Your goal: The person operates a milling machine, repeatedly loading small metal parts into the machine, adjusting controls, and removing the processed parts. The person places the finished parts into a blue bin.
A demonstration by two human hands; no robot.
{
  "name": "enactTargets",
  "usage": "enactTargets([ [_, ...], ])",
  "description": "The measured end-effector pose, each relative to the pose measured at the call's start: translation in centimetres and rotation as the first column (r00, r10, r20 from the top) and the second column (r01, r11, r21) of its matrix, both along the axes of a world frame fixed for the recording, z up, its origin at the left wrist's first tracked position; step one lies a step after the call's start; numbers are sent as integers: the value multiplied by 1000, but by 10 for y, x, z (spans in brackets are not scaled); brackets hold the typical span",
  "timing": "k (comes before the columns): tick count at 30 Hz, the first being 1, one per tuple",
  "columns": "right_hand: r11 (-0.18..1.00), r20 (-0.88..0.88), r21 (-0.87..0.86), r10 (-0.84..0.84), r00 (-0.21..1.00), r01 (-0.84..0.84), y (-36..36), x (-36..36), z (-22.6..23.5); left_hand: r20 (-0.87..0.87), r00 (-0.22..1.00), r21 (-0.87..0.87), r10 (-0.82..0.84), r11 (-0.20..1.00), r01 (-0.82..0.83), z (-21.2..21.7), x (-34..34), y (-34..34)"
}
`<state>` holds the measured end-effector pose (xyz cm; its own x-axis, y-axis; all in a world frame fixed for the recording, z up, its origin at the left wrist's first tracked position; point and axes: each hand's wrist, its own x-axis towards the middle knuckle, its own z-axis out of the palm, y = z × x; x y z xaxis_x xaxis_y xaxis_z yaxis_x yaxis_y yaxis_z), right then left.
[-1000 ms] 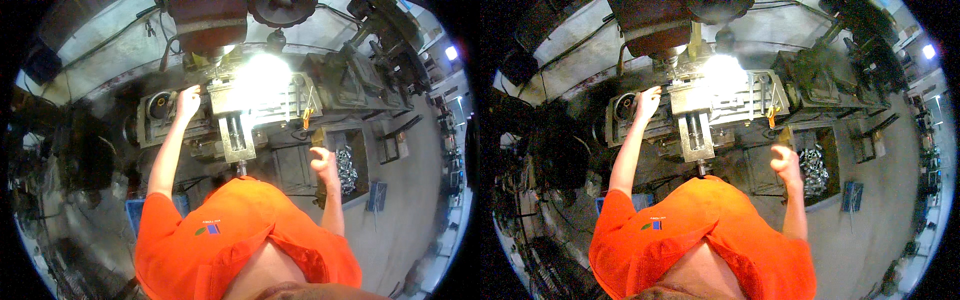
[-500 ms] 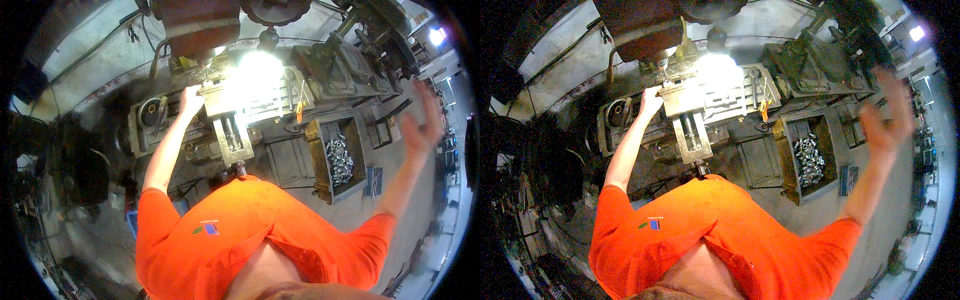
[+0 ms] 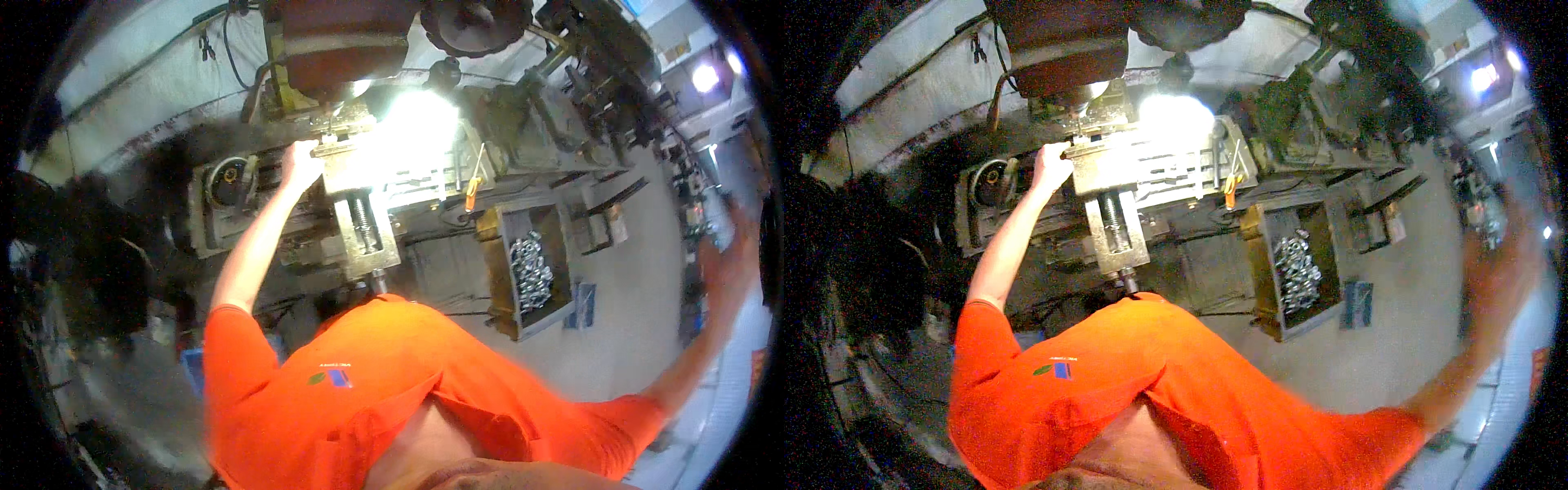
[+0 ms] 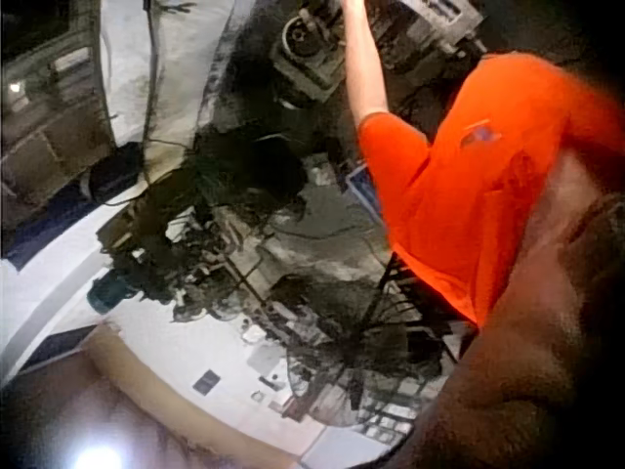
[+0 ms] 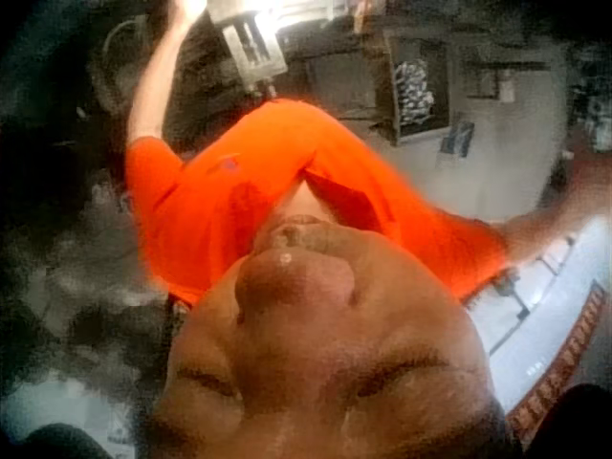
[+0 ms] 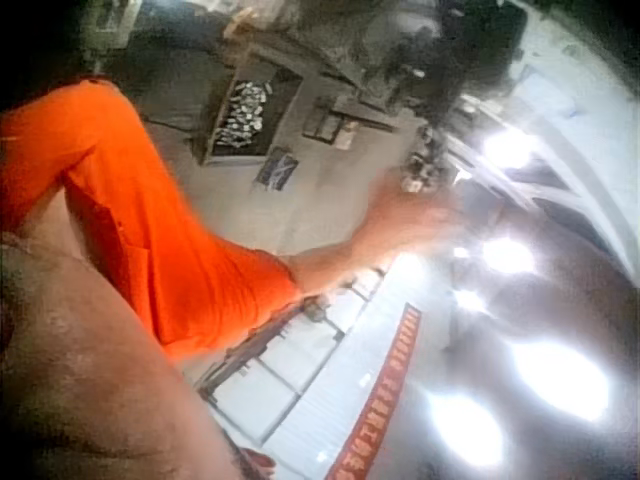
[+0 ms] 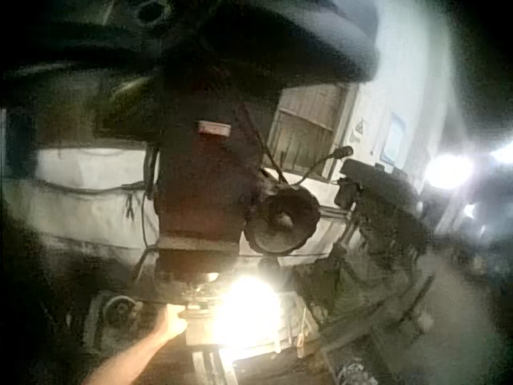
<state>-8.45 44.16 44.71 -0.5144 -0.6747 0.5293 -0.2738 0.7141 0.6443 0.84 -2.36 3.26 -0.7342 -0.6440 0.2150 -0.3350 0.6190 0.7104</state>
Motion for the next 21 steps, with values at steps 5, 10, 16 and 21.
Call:
enactTargets([
  [5, 965, 709, -255, 148, 690, 55, 8, 9, -102, -57, 997, -144, 58, 987, -66, -31, 2, -16],
  [10, 833, 834, -452, 268, 482, 319, 3, 0, -176, 8, 999, -31, 39, 999, -38, -25, -8, -10],
  [16, 813, 849, -479, 334, 409, 331, 0, 0, -147, -6, 1000, -90, 28, 996, -28, -30, -6, -18],
  [21, 850, 844, -460, 327, 426, 259, 8, -9, -152, -10, 998, -70, 63, 996, -64, -26, -6, -15],
])
